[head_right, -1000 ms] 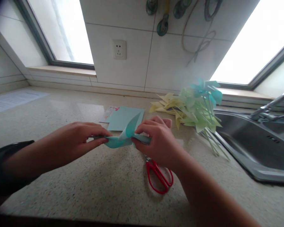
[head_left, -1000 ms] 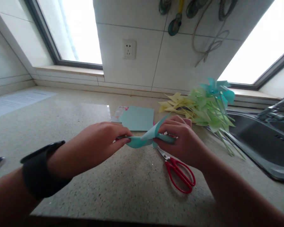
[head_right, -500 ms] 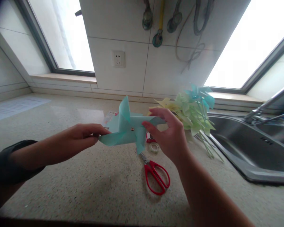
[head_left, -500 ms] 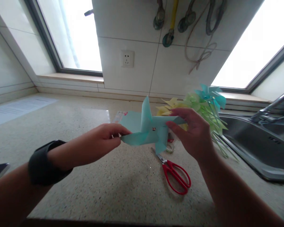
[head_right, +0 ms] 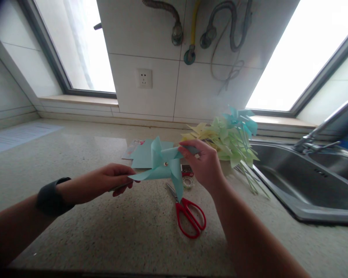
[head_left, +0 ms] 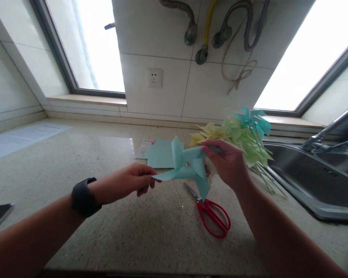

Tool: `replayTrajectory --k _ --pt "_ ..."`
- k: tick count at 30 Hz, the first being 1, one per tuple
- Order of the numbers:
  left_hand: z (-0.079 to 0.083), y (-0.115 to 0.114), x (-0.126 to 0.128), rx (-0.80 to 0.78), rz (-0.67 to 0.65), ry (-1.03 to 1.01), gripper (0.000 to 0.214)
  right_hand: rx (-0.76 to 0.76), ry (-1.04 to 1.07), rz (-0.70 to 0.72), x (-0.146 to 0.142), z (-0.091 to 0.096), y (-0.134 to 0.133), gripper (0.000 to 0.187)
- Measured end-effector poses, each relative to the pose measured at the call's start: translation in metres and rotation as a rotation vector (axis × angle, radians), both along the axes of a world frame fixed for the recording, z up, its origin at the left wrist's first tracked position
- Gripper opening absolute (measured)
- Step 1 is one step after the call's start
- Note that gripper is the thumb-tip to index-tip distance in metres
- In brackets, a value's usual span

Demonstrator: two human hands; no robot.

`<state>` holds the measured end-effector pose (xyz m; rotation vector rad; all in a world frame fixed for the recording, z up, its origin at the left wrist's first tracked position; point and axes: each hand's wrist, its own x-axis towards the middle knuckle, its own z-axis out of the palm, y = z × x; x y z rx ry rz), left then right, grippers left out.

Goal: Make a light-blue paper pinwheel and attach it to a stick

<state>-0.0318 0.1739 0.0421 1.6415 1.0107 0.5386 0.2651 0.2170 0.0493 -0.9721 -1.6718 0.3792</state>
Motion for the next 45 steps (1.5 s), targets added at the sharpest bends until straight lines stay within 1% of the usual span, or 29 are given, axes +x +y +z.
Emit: replayTrajectory --k 2,4,5,9,10,12,14,17,20,26,30,35,42,45 --pt "-0.005 -0.001 0.003 -0.03 0.013 -0.018 0.026 -0.017 0.02 -0.009 -0.001 -0.001 0.0 0.015" --pt "-0.01 -0.002 0.006 -0.042 0.036 -0.038 0.027 -0.041 0.064 -0.015 -0.002 -0.003 0.001 0.018" --pt "-0.013 -0.003 0.008 -0.038 0.052 -0.05 0.027 -0.057 0.097 -0.015 -0.003 -0.004 0.002 0.023" --pt "-0.021 -0.003 0.012 0.005 0.127 -0.101 0.028 -0.159 0.245 0.01 -0.007 -0.008 0.004 0.053" --pt "-0.023 -0.003 0.012 0.018 0.149 -0.113 0.028 -0.194 0.268 0.026 -0.008 -0.008 0.004 0.056" --pt "-0.027 -0.003 0.013 0.041 0.199 -0.136 0.026 -0.264 0.288 0.069 -0.011 -0.01 0.002 0.054" --pt "-0.032 -0.003 0.013 0.047 0.246 -0.154 0.023 -0.323 0.277 0.12 -0.014 -0.01 -0.001 0.047" --pt "-0.037 -0.005 0.015 0.024 0.277 -0.168 0.024 -0.38 0.251 0.174 -0.019 -0.011 -0.006 0.04" --pt "-0.039 -0.009 0.017 0.001 0.264 -0.175 0.025 -0.398 0.253 0.187 -0.022 -0.011 -0.008 0.037" --pt "-0.039 -0.012 0.022 -0.008 0.269 -0.194 0.029 -0.438 0.279 0.163 -0.023 -0.011 -0.01 0.029" --pt "-0.043 -0.01 0.025 -0.024 0.277 -0.227 0.034 -0.485 0.305 0.165 -0.026 -0.015 -0.01 0.03" --pt "-0.05 -0.008 0.025 -0.025 0.269 -0.272 0.034 -0.524 0.34 0.207 -0.031 -0.018 -0.012 0.031" --pt "-0.041 -0.015 0.03 -0.047 0.219 -0.278 0.033 -0.516 0.419 0.195 -0.038 -0.024 -0.013 0.035" --pt "-0.04 -0.016 0.031 -0.051 0.215 -0.286 0.032 -0.519 0.43 0.186 -0.038 -0.024 -0.013 0.038"
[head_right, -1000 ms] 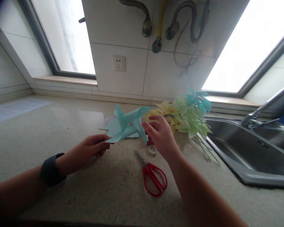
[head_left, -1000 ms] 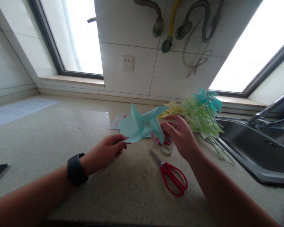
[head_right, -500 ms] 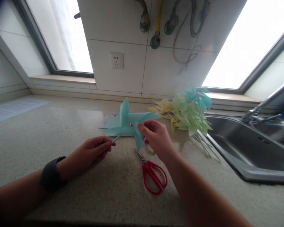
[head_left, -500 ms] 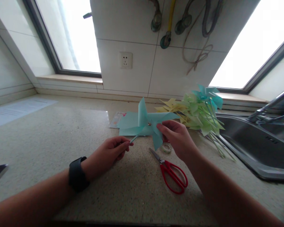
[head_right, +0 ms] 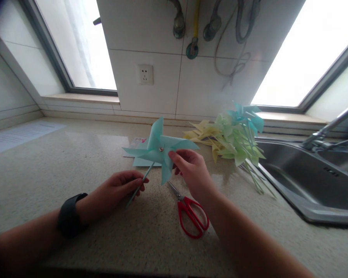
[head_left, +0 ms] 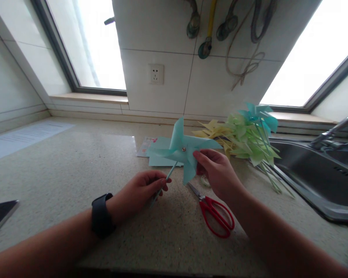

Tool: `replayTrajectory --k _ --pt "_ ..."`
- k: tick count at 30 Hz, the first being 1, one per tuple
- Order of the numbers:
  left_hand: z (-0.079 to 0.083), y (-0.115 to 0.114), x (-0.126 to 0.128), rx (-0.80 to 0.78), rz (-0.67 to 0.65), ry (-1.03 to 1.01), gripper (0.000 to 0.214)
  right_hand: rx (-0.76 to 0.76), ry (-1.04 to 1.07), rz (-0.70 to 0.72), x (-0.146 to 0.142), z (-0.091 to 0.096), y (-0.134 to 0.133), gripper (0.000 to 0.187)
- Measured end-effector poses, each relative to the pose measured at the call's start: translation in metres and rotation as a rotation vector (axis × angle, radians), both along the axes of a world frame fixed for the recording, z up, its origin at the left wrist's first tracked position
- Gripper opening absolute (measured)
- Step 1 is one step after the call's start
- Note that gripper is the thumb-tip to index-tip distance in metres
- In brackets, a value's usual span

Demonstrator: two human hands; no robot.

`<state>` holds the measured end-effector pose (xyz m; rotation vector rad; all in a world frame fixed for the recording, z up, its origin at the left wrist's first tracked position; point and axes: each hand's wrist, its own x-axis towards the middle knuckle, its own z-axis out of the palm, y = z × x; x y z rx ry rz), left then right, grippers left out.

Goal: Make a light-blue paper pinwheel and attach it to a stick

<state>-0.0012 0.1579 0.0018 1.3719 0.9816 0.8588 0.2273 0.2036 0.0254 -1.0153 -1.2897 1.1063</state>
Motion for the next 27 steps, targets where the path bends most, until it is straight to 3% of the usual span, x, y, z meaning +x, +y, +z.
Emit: replayTrajectory --k 6,11,21,27 --pt "-0.003 0.004 -0.003 0.028 0.018 -0.054 0.032 -0.02 -0.035 0.037 0.006 0.003 0.005 0.043" --pt "-0.004 0.007 -0.002 0.065 0.078 -0.128 0.034 0.033 -0.251 0.089 0.005 -0.001 0.006 0.029" --pt "-0.007 0.008 -0.001 0.116 0.124 -0.198 0.028 0.191 -0.721 0.426 -0.022 -0.005 -0.024 0.015" --pt "-0.008 0.006 -0.002 0.146 0.138 -0.168 0.029 0.254 -0.771 0.441 -0.03 -0.01 -0.028 0.015"
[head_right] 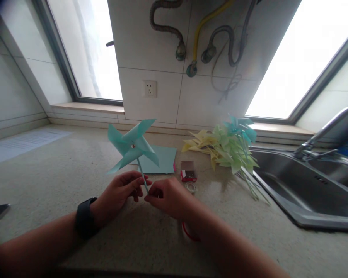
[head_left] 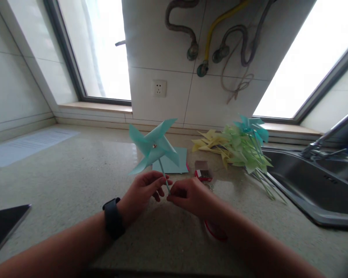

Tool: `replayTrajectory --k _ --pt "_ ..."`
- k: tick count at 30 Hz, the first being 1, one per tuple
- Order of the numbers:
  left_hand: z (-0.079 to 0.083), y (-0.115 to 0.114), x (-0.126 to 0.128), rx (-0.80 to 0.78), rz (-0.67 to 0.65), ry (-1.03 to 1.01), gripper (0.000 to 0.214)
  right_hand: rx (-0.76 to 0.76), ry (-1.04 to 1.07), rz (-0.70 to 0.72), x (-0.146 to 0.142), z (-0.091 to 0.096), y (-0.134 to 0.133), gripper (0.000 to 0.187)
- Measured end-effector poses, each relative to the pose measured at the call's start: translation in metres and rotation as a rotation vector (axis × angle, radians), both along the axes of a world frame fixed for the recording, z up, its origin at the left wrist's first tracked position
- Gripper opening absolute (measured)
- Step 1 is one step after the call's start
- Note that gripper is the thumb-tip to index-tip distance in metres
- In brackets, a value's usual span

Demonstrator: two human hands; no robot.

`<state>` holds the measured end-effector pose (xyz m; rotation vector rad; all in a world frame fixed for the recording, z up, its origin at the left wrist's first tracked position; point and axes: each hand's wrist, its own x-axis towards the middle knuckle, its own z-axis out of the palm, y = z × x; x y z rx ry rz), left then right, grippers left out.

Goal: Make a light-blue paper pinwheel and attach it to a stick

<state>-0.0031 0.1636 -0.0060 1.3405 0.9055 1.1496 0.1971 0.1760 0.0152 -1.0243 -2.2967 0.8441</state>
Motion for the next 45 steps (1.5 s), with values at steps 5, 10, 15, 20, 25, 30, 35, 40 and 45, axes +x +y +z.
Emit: replayTrajectory --k 5,10,15,20,25,30,35,40,45 --pt "0.001 0.0 0.002 0.007 -0.007 0.089 0.033 0.018 0.025 -0.029 0.001 -0.002 0.0 0.013" --pt "-0.003 -0.004 0.004 0.034 -0.042 0.254 0.04 0.032 0.073 -0.125 0.012 0.0 0.008 0.019" --pt "-0.003 -0.008 0.005 0.115 -0.042 0.466 0.03 0.052 0.155 -0.264 0.029 -0.002 0.023 0.019" --pt "0.004 -0.01 0.004 0.206 -0.06 0.601 0.021 0.047 0.169 -0.292 0.037 -0.005 0.034 0.022" --pt "0.004 -0.013 0.003 0.273 -0.077 0.663 0.021 0.063 0.128 -0.306 0.043 -0.007 0.041 0.027" --pt "0.003 -0.014 0.003 0.295 -0.082 0.689 0.021 0.057 0.106 -0.323 0.047 -0.008 0.045 0.026" --pt "0.005 -0.013 0.003 0.304 -0.096 0.705 0.022 0.042 0.11 -0.321 0.048 -0.008 0.047 0.026" --pt "0.005 -0.012 0.003 0.308 -0.122 0.703 0.021 0.027 0.112 -0.323 0.048 -0.009 0.049 0.026" --pt "0.004 -0.012 0.002 0.313 -0.136 0.694 0.021 0.014 0.116 -0.331 0.05 -0.012 0.051 0.027"
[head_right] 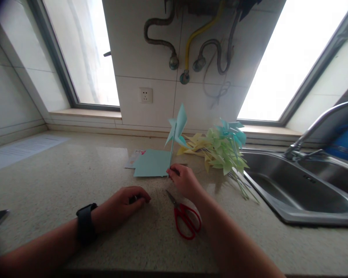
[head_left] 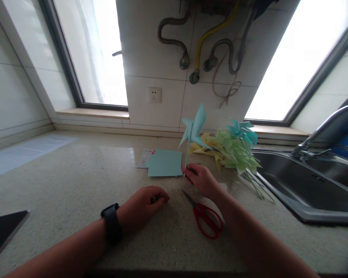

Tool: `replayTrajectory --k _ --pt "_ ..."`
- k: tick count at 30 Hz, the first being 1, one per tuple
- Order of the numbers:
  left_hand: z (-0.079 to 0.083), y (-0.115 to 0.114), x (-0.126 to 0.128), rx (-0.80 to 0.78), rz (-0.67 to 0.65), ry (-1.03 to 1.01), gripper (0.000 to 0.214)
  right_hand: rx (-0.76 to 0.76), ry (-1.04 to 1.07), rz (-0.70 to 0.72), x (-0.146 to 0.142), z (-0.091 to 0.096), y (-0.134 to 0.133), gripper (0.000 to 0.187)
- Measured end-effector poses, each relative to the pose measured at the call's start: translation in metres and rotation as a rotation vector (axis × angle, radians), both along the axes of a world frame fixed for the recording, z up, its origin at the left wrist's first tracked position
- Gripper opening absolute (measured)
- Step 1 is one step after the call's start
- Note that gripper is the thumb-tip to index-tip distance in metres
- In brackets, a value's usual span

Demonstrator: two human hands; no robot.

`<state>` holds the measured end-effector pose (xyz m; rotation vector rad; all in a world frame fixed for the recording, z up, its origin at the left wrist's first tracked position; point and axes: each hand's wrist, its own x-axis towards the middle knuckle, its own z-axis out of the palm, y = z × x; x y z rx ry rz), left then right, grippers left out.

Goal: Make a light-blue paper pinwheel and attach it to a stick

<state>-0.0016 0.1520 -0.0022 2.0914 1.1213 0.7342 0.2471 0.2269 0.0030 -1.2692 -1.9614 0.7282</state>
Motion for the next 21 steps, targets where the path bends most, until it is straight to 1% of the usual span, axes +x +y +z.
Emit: replayTrajectory --k 14,21 --pt "0.0003 -0.0004 0.0001 0.01 -0.02 -0.027 0.02 -0.001 0.009 0.031 0.0005 -0.0018 0.0016 0.026" --pt "0.0002 -0.0008 -0.0003 0.011 -0.028 -0.023 0.02 0.021 -0.026 0.005 0.0002 0.001 -0.0003 0.026"
